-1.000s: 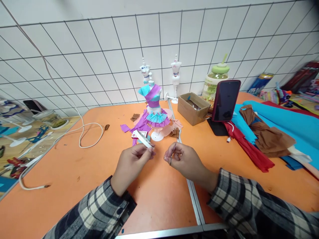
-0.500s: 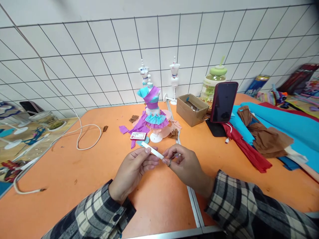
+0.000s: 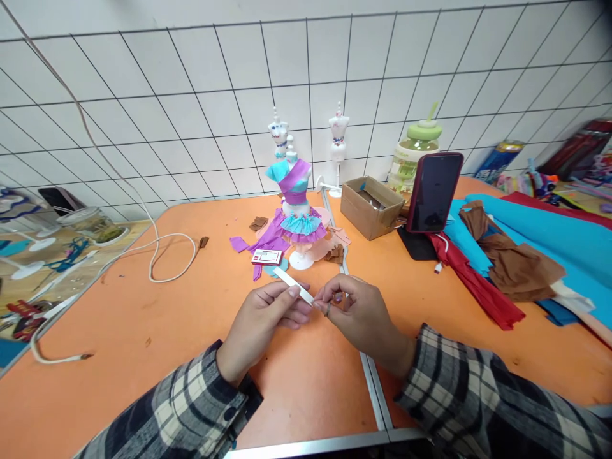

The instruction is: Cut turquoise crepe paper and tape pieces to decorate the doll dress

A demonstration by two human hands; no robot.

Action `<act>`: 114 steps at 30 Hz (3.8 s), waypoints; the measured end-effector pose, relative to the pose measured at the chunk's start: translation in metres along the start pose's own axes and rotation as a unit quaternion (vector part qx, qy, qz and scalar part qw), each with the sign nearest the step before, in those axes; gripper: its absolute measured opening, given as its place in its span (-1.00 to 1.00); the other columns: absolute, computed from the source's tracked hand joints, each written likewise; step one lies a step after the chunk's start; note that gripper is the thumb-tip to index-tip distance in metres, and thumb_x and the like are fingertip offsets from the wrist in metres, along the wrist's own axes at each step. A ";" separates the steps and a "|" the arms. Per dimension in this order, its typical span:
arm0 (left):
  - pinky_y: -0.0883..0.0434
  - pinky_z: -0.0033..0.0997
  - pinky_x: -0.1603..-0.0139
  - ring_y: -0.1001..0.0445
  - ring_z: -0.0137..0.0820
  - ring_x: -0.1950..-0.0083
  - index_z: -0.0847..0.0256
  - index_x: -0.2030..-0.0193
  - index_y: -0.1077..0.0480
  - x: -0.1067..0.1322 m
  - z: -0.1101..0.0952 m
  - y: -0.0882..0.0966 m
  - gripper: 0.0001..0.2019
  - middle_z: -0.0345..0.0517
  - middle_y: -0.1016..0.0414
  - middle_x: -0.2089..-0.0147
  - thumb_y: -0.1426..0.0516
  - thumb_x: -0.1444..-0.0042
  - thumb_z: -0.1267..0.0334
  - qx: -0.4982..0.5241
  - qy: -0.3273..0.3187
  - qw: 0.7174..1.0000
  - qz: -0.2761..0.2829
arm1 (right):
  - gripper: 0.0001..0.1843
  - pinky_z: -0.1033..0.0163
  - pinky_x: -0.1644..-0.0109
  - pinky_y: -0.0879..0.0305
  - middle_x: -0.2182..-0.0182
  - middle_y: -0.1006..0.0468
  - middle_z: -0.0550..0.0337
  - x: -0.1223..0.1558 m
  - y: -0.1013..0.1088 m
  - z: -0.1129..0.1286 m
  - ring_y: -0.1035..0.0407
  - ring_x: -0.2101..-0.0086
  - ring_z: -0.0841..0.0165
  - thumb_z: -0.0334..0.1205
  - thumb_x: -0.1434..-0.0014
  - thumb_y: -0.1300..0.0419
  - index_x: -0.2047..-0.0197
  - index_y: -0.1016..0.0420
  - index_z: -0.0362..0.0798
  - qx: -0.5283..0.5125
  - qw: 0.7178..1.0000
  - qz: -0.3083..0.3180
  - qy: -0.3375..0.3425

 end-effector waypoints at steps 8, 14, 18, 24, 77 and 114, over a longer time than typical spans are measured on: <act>-0.49 -0.61 0.39 -0.59 -0.47 0.41 0.25 0.16 -0.55 0.002 -0.002 0.000 -0.67 -0.08 -0.65 0.37 -0.26 -0.10 0.02 -0.008 0.001 1.000 -0.010 | -0.93 0.28 0.33 -0.17 0.38 -0.59 0.30 0.000 -0.003 -0.004 -0.36 0.40 0.40 -0.33 -0.11 -0.24 0.36 -0.44 0.03 0.012 1.000 0.015 0.001; -0.49 -0.55 0.38 -0.59 -0.43 0.40 0.28 0.28 -0.55 0.004 -0.017 -0.003 -0.68 -0.05 -0.64 0.37 -0.26 -0.08 0.01 -0.109 -0.044 0.993 -0.016 | -0.90 0.28 0.30 -0.16 0.43 -0.56 0.31 -0.002 0.004 0.008 -0.37 0.33 0.35 -0.37 -0.08 -0.24 0.38 -0.46 0.03 0.104 0.994 0.006 0.041; -0.47 -0.54 0.40 -0.57 -0.43 0.42 0.28 0.28 -0.55 0.004 -0.018 -0.006 -0.72 -0.05 -0.63 0.38 -0.24 -0.09 0.06 -0.132 -0.054 0.989 -0.022 | -0.87 0.28 0.30 -0.15 0.45 -0.53 0.28 -0.001 0.005 0.013 -0.37 0.34 0.35 -0.41 -0.05 -0.22 0.36 -0.47 0.02 0.149 0.987 0.010 0.060; -0.42 -0.51 0.43 -0.51 -0.42 0.47 0.27 0.30 -0.55 0.000 -0.020 0.001 -0.77 -0.14 -0.57 0.50 -0.25 -0.05 0.12 -0.161 -0.091 0.981 -0.061 | -0.88 0.27 0.33 -0.11 0.47 -0.50 0.24 -0.003 0.001 0.008 -0.35 0.36 0.34 -0.41 -0.05 -0.18 0.37 -0.49 0.00 0.148 0.988 0.038 0.029; -0.51 -0.44 0.27 -0.56 -0.50 0.37 0.08 -0.31 -0.24 -0.003 -0.022 0.005 -0.22 0.19 -0.25 -0.37 -0.34 0.10 0.40 -0.062 -0.102 0.992 -0.042 | -0.66 0.43 0.56 -0.08 0.49 -0.56 0.21 0.035 -0.060 -0.003 -0.24 0.55 0.49 0.06 -0.17 -0.18 0.30 -0.46 -0.08 -0.236 0.844 0.440 -0.193; -0.37 -0.44 -0.04 -0.55 -0.40 0.10 0.19 0.05 -0.51 -0.003 -0.022 0.022 -0.69 -0.14 -0.63 0.17 -0.33 -0.04 0.26 0.043 -0.124 0.988 -0.079 | -0.75 0.41 0.52 -0.02 0.58 -0.35 0.32 0.017 -0.046 -0.012 -0.16 0.57 0.54 -0.07 -0.11 -0.25 0.31 -0.44 -0.11 -0.147 0.940 0.288 -0.110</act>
Point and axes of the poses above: each hand's wrist, its own x-axis away from the middle knuckle, its own y-axis out of the back of the hand, z = x × y, the point moved 9 cm from there along -x, towards the middle knuckle
